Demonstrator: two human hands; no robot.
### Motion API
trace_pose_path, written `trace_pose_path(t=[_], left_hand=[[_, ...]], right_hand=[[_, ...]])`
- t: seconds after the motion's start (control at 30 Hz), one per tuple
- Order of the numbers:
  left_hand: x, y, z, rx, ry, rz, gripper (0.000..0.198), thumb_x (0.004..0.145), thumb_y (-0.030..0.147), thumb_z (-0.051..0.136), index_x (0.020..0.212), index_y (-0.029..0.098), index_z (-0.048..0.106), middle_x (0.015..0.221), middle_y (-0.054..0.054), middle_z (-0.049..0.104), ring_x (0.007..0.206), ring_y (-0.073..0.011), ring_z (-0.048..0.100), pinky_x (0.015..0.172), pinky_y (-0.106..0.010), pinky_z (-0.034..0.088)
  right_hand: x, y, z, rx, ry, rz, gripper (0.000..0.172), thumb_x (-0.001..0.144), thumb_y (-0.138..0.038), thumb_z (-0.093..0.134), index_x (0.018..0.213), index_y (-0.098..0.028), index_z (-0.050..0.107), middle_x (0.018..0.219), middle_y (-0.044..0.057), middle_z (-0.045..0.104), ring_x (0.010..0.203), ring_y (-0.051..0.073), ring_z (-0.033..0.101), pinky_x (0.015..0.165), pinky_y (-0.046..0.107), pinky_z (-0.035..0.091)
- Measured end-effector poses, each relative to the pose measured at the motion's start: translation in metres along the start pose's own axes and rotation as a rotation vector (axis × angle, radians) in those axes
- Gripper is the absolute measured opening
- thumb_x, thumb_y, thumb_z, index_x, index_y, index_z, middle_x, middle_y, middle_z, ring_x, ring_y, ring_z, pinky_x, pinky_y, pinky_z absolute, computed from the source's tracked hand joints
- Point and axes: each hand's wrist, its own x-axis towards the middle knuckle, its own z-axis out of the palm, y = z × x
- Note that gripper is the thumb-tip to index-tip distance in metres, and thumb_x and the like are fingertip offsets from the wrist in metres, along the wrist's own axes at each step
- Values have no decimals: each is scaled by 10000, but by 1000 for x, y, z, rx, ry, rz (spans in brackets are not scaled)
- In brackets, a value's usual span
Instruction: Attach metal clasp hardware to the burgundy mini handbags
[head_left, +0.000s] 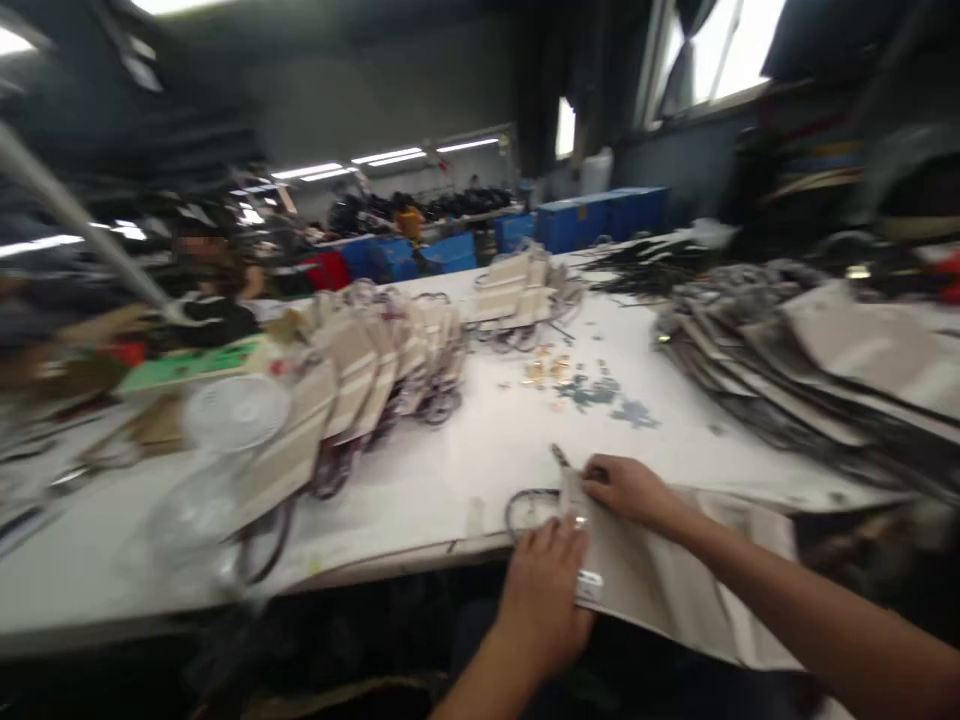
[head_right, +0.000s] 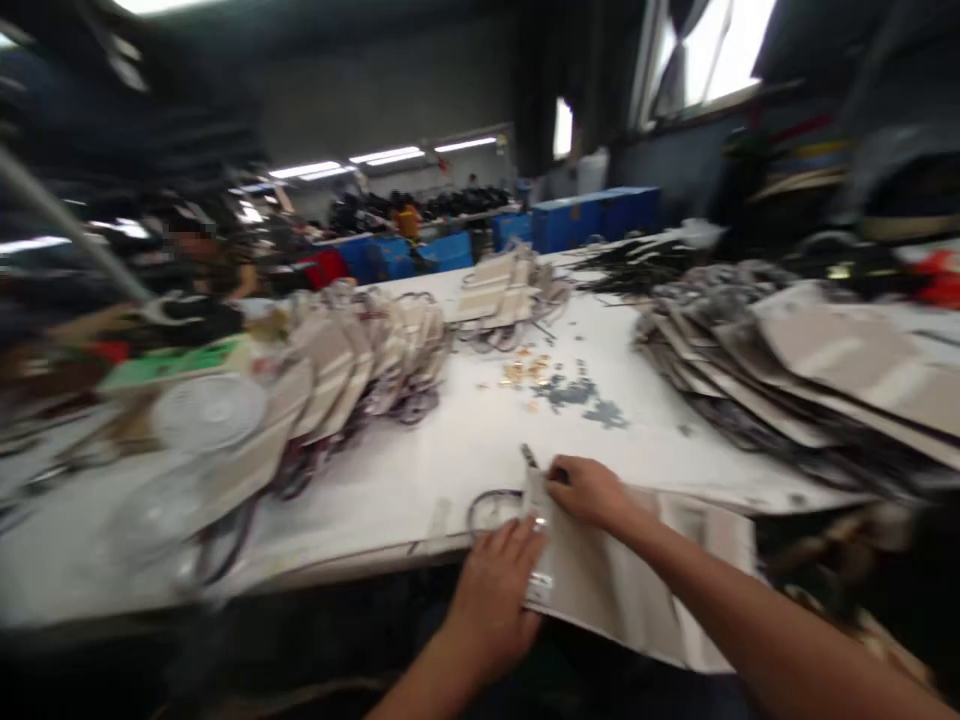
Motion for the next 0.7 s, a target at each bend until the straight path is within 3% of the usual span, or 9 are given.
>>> trace_pose_path(t=[0.17, 0.33, 0.4, 0.5, 0.6, 0.7], left_hand=[[22, -14, 16, 10, -34, 33, 762, 837, 216, 584, 1585, 245, 437, 1687, -34, 347, 1479, -311, 428, 1197, -493, 385], [26, -18, -12, -143, -138, 23, 791, 740, 372, 783, 1494, 270, 564, 1651, -48, 422, 1457, -339, 465, 1204, -484, 412], [41, -25, -25, -233, -59, -53, 669, 819, 458, 733, 1446, 267, 604, 1558, -69, 547, 1392, -302, 534, 1179, -445, 436], [76, -34, -31, -267, 90, -243, 532, 949, 432, 569, 1415, 180, 616, 1355, -134, 671, 1240, -281, 620, 1101, -426, 471], [109, -36, -26, -236, 28, -294, 507, 909, 336, 599, 1382, 159, 643, 1199, -161, 701, 1162, -323, 622, 1068, -469, 445], [122, -31, -25, -226, -19, -296, 516, 862, 271, 622, 1370, 194, 661, 1161, -153, 715, 1154, -339, 615, 1083, -493, 409]], right_hand=[[19, 31, -3, 106, 45, 20, 300, 848, -269, 685, 1133, -208, 757, 994, 51, 761, 871, 205, 667, 784, 283, 463], [15, 32, -8, 156, 12, -62, 318, 827, -228, 695, 1134, -197, 771, 1028, 50, 756, 874, 195, 652, 793, 277, 462], [15, 33, -9, 170, -3, -53, 309, 826, -235, 703, 1125, -200, 774, 997, 44, 752, 854, 193, 648, 775, 276, 459], [17, 35, -10, 194, -24, -14, 326, 820, -248, 717, 1139, -199, 765, 945, 35, 740, 822, 189, 644, 753, 275, 454], [14, 36, -7, 181, 19, -12, 352, 806, -245, 721, 1155, -205, 736, 952, 32, 730, 828, 191, 636, 752, 276, 446], [5, 32, 2, 133, 67, -28, 285, 790, -239, 706, 1075, -222, 715, 968, 34, 732, 855, 207, 642, 759, 286, 439]])
